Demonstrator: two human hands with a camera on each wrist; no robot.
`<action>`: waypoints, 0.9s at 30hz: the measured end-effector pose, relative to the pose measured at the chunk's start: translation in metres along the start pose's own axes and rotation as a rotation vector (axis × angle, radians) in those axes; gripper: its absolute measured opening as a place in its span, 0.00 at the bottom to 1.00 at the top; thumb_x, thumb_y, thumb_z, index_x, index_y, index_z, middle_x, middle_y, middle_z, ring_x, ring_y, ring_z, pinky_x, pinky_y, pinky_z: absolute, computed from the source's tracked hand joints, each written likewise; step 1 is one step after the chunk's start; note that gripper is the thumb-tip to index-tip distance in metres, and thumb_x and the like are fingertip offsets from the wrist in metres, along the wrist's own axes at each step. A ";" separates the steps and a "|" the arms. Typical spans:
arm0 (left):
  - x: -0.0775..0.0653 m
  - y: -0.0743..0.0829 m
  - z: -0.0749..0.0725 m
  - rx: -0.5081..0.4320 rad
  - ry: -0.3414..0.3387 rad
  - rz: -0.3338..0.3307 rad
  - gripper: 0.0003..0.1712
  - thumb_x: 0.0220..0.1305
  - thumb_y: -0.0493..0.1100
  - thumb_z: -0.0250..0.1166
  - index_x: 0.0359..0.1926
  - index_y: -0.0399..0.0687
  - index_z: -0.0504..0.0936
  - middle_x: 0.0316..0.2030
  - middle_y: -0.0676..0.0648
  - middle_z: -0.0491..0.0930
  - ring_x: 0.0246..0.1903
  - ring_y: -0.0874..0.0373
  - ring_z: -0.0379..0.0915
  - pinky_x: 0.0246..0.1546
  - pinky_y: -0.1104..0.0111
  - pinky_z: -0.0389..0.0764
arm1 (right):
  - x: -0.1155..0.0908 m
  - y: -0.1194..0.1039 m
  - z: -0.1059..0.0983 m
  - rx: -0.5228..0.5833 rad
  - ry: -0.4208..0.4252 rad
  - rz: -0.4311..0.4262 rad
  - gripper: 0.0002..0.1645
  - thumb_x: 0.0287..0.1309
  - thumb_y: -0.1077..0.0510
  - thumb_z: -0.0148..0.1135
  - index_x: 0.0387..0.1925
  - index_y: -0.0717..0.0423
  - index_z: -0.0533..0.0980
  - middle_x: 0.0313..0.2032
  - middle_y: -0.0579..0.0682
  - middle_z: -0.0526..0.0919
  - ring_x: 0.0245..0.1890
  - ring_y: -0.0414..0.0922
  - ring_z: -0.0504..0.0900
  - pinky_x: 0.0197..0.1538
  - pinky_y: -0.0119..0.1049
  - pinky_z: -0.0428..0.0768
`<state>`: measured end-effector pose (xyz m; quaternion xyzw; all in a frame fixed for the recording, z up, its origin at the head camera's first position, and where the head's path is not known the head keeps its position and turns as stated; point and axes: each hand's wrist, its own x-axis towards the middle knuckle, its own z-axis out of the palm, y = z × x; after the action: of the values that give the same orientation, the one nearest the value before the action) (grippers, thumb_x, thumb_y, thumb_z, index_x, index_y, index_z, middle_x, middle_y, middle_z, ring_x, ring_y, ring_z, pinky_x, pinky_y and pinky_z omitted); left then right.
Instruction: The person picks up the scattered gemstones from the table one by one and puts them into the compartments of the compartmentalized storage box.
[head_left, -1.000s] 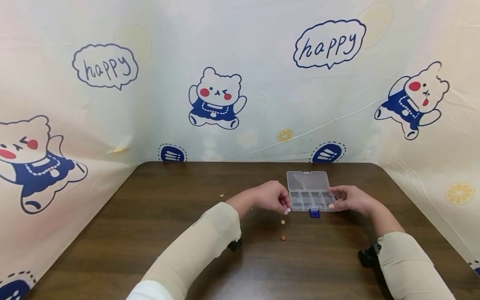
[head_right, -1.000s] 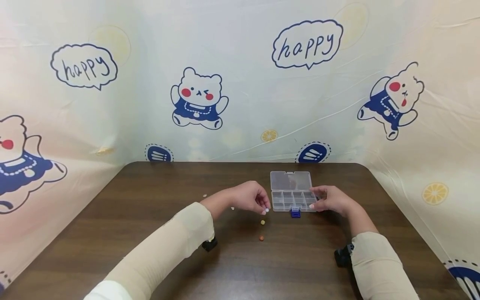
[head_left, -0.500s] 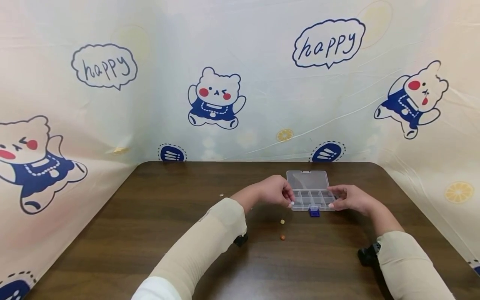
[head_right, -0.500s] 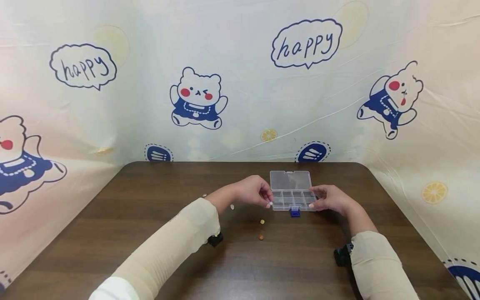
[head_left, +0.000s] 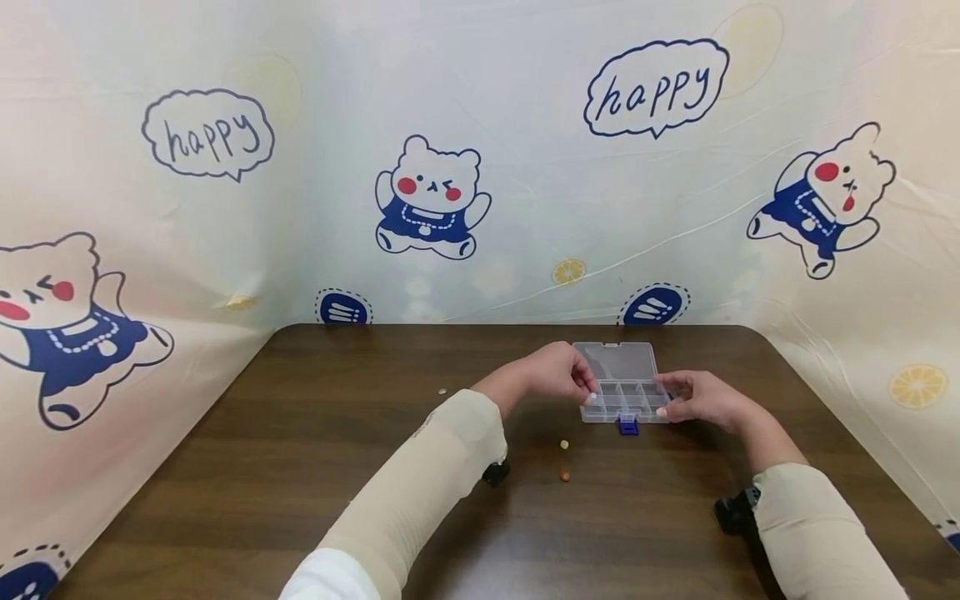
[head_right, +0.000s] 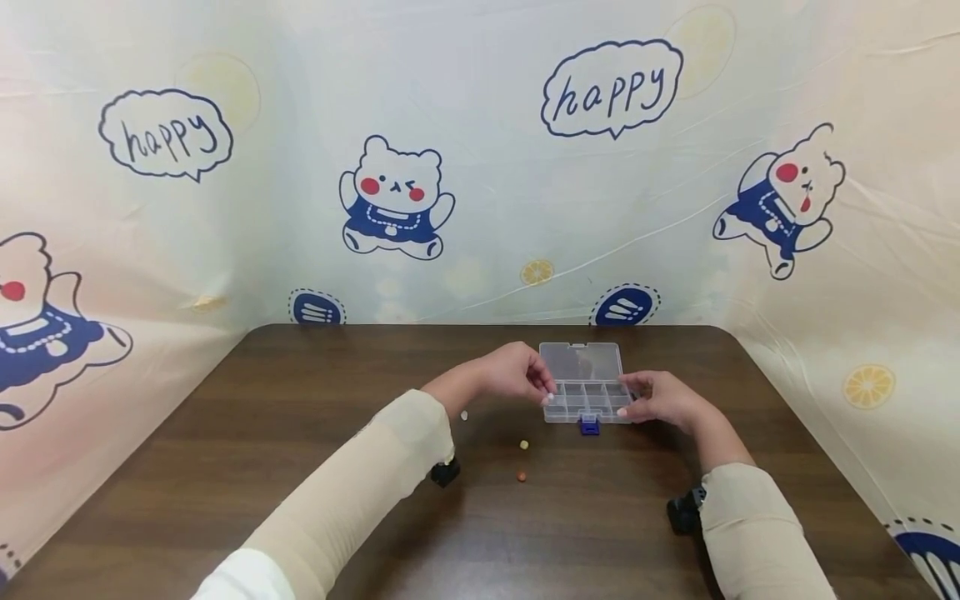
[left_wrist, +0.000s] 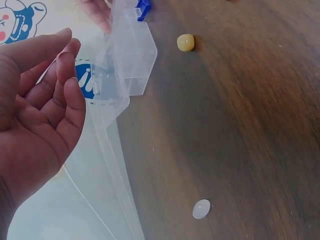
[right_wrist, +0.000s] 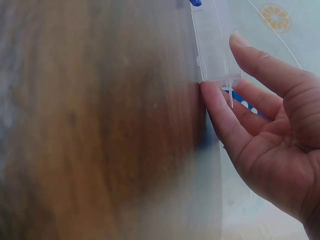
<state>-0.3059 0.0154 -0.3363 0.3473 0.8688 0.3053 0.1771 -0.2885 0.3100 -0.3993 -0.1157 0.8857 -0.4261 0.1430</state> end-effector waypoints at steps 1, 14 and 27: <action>0.001 0.001 -0.001 -0.004 0.004 -0.003 0.02 0.58 0.36 0.71 0.33 0.45 0.87 0.28 0.53 0.82 0.30 0.61 0.75 0.35 0.74 0.77 | 0.001 0.000 -0.001 0.004 0.001 -0.003 0.46 0.52 0.55 0.74 0.67 0.69 0.63 0.64 0.73 0.65 0.46 0.52 0.76 0.50 0.44 0.80; 0.009 -0.009 -0.003 -0.062 0.051 -0.031 0.02 0.57 0.35 0.72 0.33 0.44 0.88 0.28 0.52 0.83 0.29 0.61 0.75 0.33 0.73 0.77 | 0.002 0.003 0.001 0.025 -0.008 0.003 0.47 0.52 0.55 0.74 0.67 0.69 0.63 0.64 0.73 0.64 0.44 0.51 0.78 0.47 0.41 0.82; 0.015 -0.015 -0.001 -0.072 0.074 -0.105 0.02 0.56 0.37 0.73 0.32 0.47 0.88 0.28 0.52 0.82 0.30 0.60 0.73 0.34 0.72 0.76 | 0.001 0.003 0.001 0.071 -0.007 0.003 0.47 0.51 0.58 0.74 0.67 0.70 0.62 0.64 0.75 0.63 0.40 0.50 0.80 0.44 0.41 0.83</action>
<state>-0.3247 0.0172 -0.3470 0.2833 0.8802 0.3394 0.1727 -0.2895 0.3106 -0.4030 -0.1106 0.8699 -0.4565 0.1508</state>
